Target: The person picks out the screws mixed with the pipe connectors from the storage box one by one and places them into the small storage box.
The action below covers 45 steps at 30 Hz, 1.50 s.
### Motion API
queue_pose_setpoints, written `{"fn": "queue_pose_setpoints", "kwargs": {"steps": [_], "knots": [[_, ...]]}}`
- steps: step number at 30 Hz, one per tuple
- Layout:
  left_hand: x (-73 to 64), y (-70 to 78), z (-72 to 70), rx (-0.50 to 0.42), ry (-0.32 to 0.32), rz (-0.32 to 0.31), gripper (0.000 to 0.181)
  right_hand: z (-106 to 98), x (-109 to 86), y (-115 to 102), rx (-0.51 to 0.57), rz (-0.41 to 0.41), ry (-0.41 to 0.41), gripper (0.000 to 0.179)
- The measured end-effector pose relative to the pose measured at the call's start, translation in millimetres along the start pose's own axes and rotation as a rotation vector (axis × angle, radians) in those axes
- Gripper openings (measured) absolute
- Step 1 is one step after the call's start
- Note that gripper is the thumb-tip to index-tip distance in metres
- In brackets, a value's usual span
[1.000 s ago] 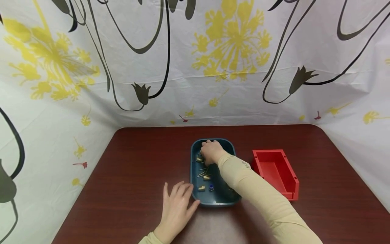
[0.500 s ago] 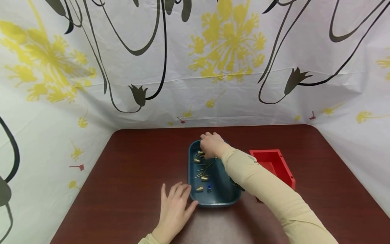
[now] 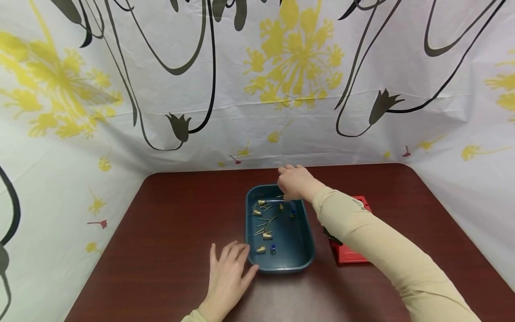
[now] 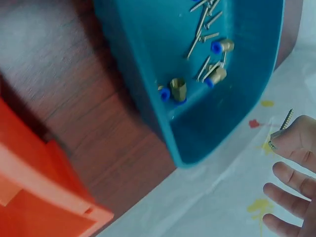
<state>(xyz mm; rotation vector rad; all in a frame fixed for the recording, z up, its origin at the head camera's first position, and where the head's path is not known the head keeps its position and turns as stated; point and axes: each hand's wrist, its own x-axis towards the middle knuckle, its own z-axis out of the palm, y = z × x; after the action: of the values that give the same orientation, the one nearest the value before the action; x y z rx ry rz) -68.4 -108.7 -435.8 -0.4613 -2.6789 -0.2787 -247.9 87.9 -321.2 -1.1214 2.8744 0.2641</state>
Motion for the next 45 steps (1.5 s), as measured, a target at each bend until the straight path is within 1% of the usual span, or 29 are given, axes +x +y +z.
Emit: {"fn": "queue_pose_setpoints", "kwargs": {"steps": [5, 11, 18, 24, 30, 35, 39, 45], "knots": [[0.3, 0.3, -0.9, 0.002, -0.001, -0.001, 0.045, -5, -11.6, 15, 0.024, 0.003, 0.014, 0.024], [1.1, 0.7, -1.8, 0.002, 0.003, 0.006, 0.045, -11, -28.2, 29, 0.055, -0.001, 0.086, 0.024], [1.6, 1.6, -2.4, 0.001, -0.004, 0.004, 0.045, -13, -47.5, 45, 0.081, 0.0, 0.162, 0.026], [1.5, 2.2, -2.3, 0.006, -0.005, 0.008, 0.045, -12, -68.2, 59, 0.075, 0.009, 0.213, 0.025], [0.7, 2.2, -1.4, 0.008, -0.003, 0.004, 0.045, -5, -86.3, 71, 0.059, 0.034, 0.216, 0.024], [0.2, 2.3, -1.6, 0.006, -0.001, 0.002, 0.045, 3, -97.1, 78, 0.05, 0.06, 0.205, 0.025], [0.2, 2.5, -1.9, 0.007, 0.002, 0.005, 0.044, 11, -104.7, 81, 0.043, 0.077, 0.198, 0.025], [0.3, 2.9, -2.8, -0.001, 0.0, 0.001, 0.044, 28, -113.3, 82, 0.051, 0.097, 0.181, 0.027]]}}
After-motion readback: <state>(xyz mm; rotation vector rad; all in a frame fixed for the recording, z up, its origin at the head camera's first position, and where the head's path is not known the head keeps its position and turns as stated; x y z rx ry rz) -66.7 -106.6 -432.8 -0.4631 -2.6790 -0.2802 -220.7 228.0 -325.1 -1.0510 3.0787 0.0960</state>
